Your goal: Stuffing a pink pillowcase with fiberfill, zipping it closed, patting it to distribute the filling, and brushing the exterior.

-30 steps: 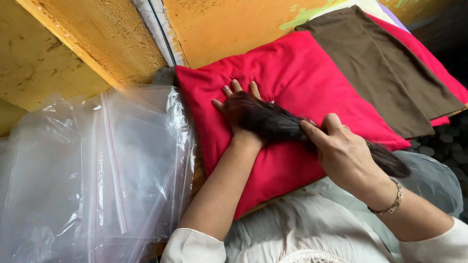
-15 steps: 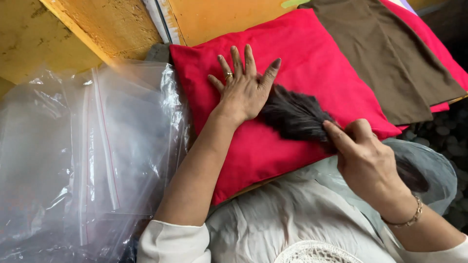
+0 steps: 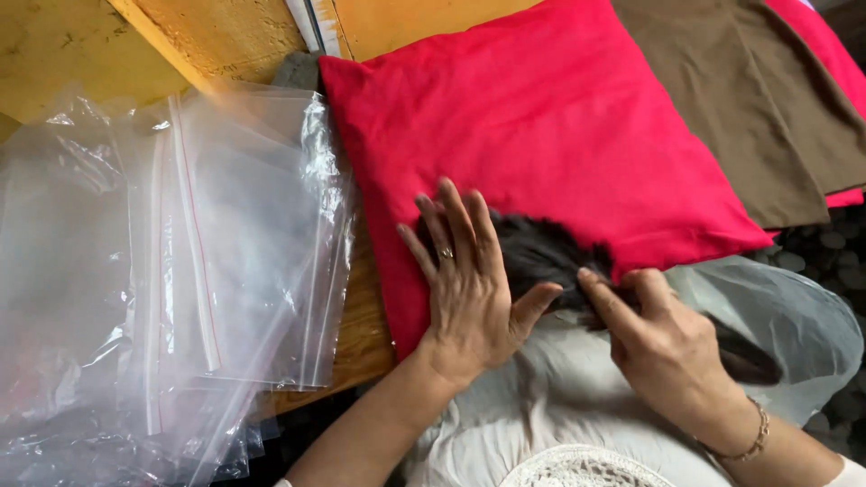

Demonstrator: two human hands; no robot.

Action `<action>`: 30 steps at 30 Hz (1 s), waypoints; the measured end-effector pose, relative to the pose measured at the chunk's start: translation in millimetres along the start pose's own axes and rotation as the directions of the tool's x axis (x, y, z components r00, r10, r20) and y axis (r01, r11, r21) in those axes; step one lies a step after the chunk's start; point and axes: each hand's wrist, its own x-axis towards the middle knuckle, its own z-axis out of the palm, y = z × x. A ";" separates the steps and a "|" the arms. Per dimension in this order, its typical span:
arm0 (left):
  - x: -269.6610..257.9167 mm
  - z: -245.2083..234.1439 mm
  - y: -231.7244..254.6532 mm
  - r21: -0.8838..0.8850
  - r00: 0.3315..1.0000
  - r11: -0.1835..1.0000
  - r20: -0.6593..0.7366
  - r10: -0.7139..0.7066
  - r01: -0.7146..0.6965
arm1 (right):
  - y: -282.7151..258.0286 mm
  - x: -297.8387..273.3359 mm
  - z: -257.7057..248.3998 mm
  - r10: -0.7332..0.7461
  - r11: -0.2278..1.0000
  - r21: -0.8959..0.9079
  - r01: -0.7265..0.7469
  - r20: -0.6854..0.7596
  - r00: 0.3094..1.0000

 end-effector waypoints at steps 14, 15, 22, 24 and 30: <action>-14.4 20.7 -6.5 0.386 0.981 0.917 0.190 0.028 -0.100 | 28.9 95.2 -12.3 -0.069 0.952 0.296 0.081 -0.053 0.996; -14.7 18.7 -7.2 0.312 0.989 0.945 0.134 0.055 -0.095 | 14.6 105.0 -7.3 -0.268 0.909 0.347 0.231 0.062 0.961; -16.5 21.9 -14.3 0.479 0.981 0.864 0.176 0.080 -0.156 | 84.9 198.5 70.0 -0.158 0.987 0.055 0.151 0.158 0.975; -16.2 22.9 -14.7 0.491 0.978 0.855 0.190 0.084 -0.169 | 155.7 214.0 98.3 -0.027 1.000 -0.005 0.029 0.182 0.983; -13.6 24.6 -13.2 0.472 0.971 0.865 0.227 0.070 -0.172 | 109.3 198.1 52.0 0.057 0.998 -0.037 -0.058 -0.013 0.998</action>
